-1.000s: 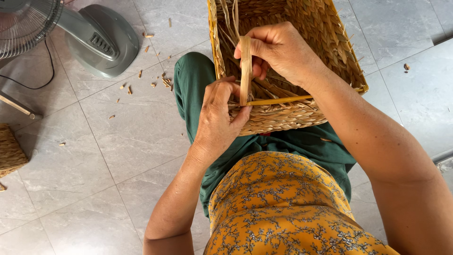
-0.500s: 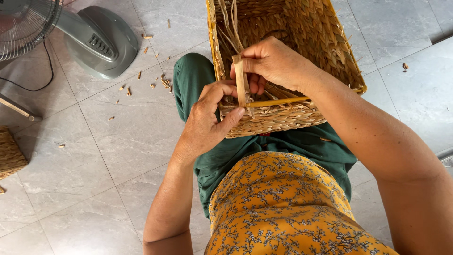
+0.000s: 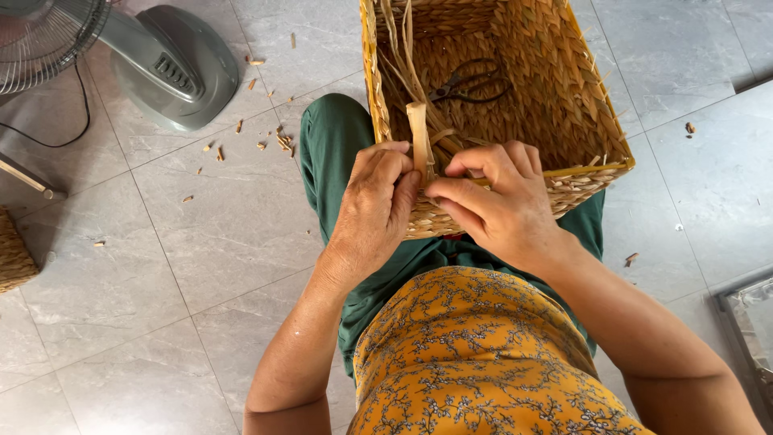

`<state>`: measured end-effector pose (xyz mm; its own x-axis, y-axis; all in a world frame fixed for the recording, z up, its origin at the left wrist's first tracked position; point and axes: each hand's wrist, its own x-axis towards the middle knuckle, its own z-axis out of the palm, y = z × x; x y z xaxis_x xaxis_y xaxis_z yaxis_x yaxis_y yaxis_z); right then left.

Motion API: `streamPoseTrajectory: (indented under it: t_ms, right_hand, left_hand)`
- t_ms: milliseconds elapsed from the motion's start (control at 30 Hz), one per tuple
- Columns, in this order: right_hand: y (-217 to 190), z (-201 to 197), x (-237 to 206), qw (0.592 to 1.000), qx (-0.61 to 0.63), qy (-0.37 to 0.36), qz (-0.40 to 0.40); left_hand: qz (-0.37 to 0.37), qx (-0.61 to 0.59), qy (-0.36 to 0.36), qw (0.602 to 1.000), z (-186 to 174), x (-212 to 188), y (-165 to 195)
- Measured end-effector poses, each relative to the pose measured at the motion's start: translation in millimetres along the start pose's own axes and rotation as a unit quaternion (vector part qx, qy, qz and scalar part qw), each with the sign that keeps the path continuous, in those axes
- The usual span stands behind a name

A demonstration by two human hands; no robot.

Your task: The person sits with a woven water-hyacinth basket on their lap and uses scissors to trim protruding straw ends along the rim. They then take a flat strip of straw and weave and tuck it along the basket's top edge by hand, pressing the strip into the weave.

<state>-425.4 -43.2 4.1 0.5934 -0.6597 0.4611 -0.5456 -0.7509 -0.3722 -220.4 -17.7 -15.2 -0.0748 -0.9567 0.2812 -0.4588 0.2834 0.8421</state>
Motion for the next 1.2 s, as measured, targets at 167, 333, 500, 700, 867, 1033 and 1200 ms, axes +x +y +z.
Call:
streamPoseTrajectory:
  t_ms: [167,333,500,700,867,1033,1200]
  right_hand:
    - [2,8,-1,0.997,0.023,0.06,-0.051]
    - [5,-7,-11,0.993,0.099,0.024,-0.066]
    - [1,-12,-14,0.984,0.148,0.01,-0.1]
    - [-7,-22,-31,0.952,0.282,-0.019,-0.114]
    - [-13,-57,-49,0.889,0.449,0.064,-0.061]
    - [-14,-62,-52,0.931,0.356,0.036,0.071]
    - [-6,-9,-37,0.98,0.196,-0.028,-0.018]
  left_hand:
    - [-0.01,0.013,0.02,1.0,3,-2,0]
    - [-0.001,-0.013,0.024,1.0,0,-1,4]
    - [-0.006,-0.004,0.012,1.0,-2,-1,6]
    - [-0.013,-0.003,0.008,1.0,-2,2,3]
    - [0.003,0.006,0.016,1.0,0,2,4]
    - [0.002,-0.01,0.011,1.0,0,2,5]
    - [0.004,-0.008,0.008,1.0,-1,1,3]
